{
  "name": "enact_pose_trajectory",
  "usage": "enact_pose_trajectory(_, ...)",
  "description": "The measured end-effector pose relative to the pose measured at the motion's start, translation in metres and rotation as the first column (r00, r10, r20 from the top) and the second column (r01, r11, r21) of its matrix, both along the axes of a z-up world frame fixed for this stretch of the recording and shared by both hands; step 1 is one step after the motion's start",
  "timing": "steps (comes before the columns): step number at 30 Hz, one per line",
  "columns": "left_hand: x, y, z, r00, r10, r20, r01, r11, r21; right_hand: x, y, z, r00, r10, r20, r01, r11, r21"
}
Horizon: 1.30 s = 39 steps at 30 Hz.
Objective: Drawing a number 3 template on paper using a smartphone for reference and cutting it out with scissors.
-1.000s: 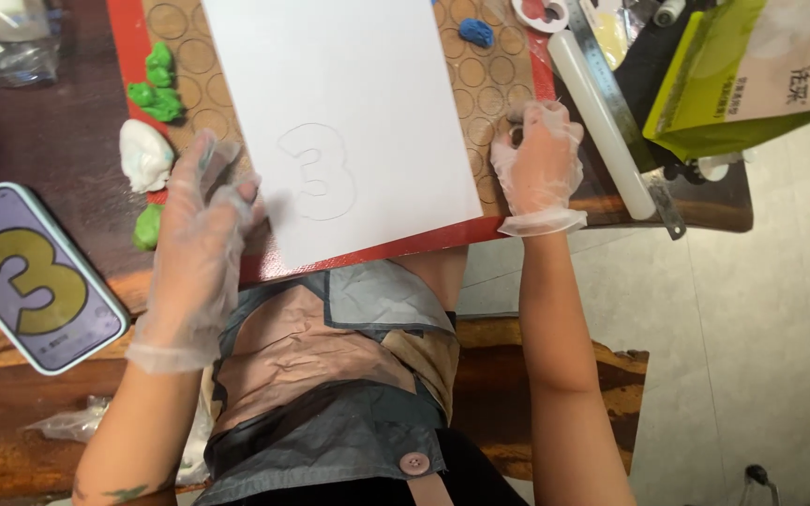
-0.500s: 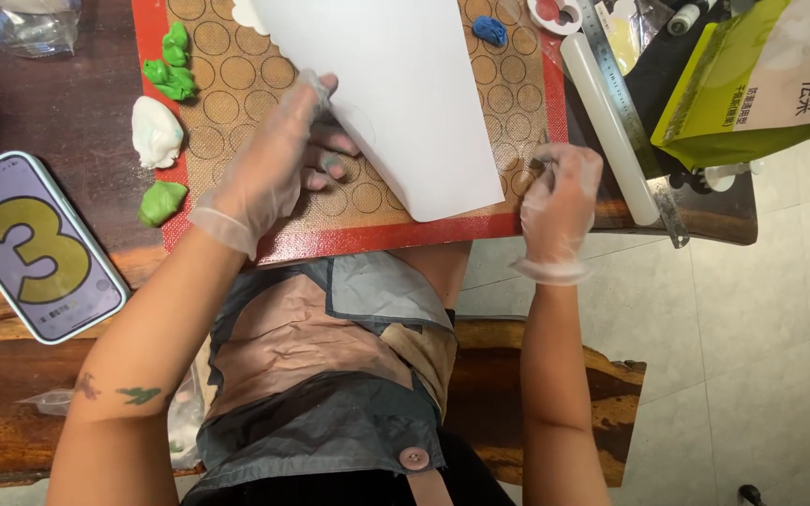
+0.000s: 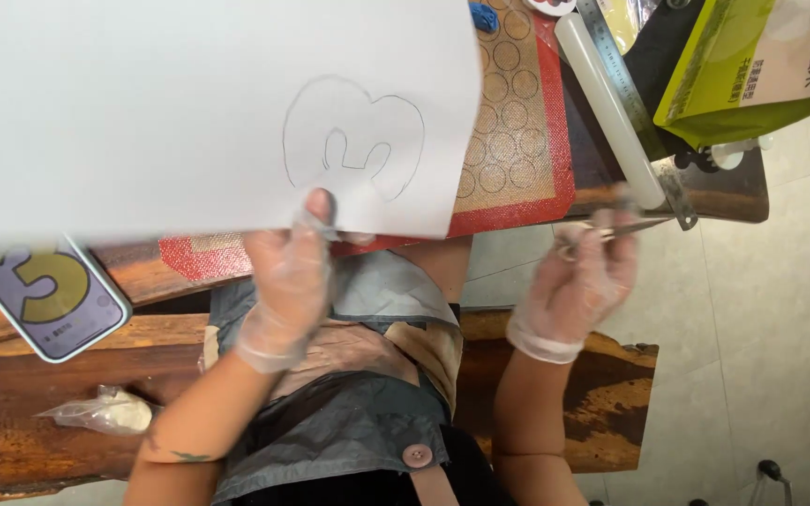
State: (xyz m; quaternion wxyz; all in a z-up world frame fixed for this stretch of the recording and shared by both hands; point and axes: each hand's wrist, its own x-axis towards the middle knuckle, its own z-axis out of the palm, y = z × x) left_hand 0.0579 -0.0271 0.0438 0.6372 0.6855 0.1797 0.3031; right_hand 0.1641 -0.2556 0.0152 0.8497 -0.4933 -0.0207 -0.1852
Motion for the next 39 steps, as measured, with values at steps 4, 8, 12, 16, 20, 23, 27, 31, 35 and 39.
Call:
enact_pose_trajectory(4,0.006,-0.030,-0.003,0.998,0.032,-0.046,-0.049,0.905,-0.423,-0.035,0.029,-0.013,0.965,0.246,-0.087,-0.245,0.969,0.031)
enact_pose_trajectory(8,0.005,-0.028,-0.006,0.956,-0.002,-0.293,-0.103,0.933,-0.343,-0.075,0.033,-0.038,0.847,0.502,-0.173,-0.516,0.856,-0.041)
enact_pose_trajectory(12,-0.009,-0.017,-0.029,0.984,-0.109,-0.143,0.015,0.843,-0.538,-0.106,0.027,-0.067,0.765,0.591,-0.255,-0.613,0.790,-0.006)
enact_pose_trajectory(16,-0.017,-0.017,-0.030,0.935,-0.031,-0.353,-0.149,0.870,-0.470,-0.125,0.022,-0.080,0.632,0.696,-0.342,-0.713,0.695,0.096)
enact_pose_trajectory(20,-0.034,-0.014,-0.039,0.894,-0.083,-0.440,-0.172,0.843,-0.509,-0.141,0.014,-0.098,0.522,0.754,-0.399,-0.720,0.640,0.269)
enact_pose_trajectory(23,-0.037,-0.011,-0.034,0.881,-0.117,-0.459,-0.157,0.843,-0.515,-0.154,0.004,-0.111,0.543,0.738,-0.400,-0.704,0.660,0.264)
enact_pose_trajectory(27,-0.043,-0.013,-0.017,0.860,-0.082,-0.503,-0.138,0.913,-0.385,-0.156,0.015,-0.072,0.582,0.675,-0.453,-0.734,0.676,0.064)
enact_pose_trajectory(31,-0.061,-0.006,-0.028,0.792,-0.158,-0.589,-0.175,0.866,-0.468,-0.142,0.014,-0.044,0.318,0.887,-0.334,-0.870,0.413,0.270)
enact_pose_trajectory(35,-0.052,-0.008,-0.007,0.722,-0.239,-0.649,-0.067,0.910,-0.409,-0.140,-0.001,-0.058,0.262,0.881,-0.393,-0.923,0.348,0.166)
enact_pose_trajectory(39,-0.059,-0.011,-0.022,0.773,-0.240,-0.588,-0.098,0.870,-0.483,-0.151,-0.019,-0.075,0.247,0.843,-0.477,-0.925,0.352,0.144)
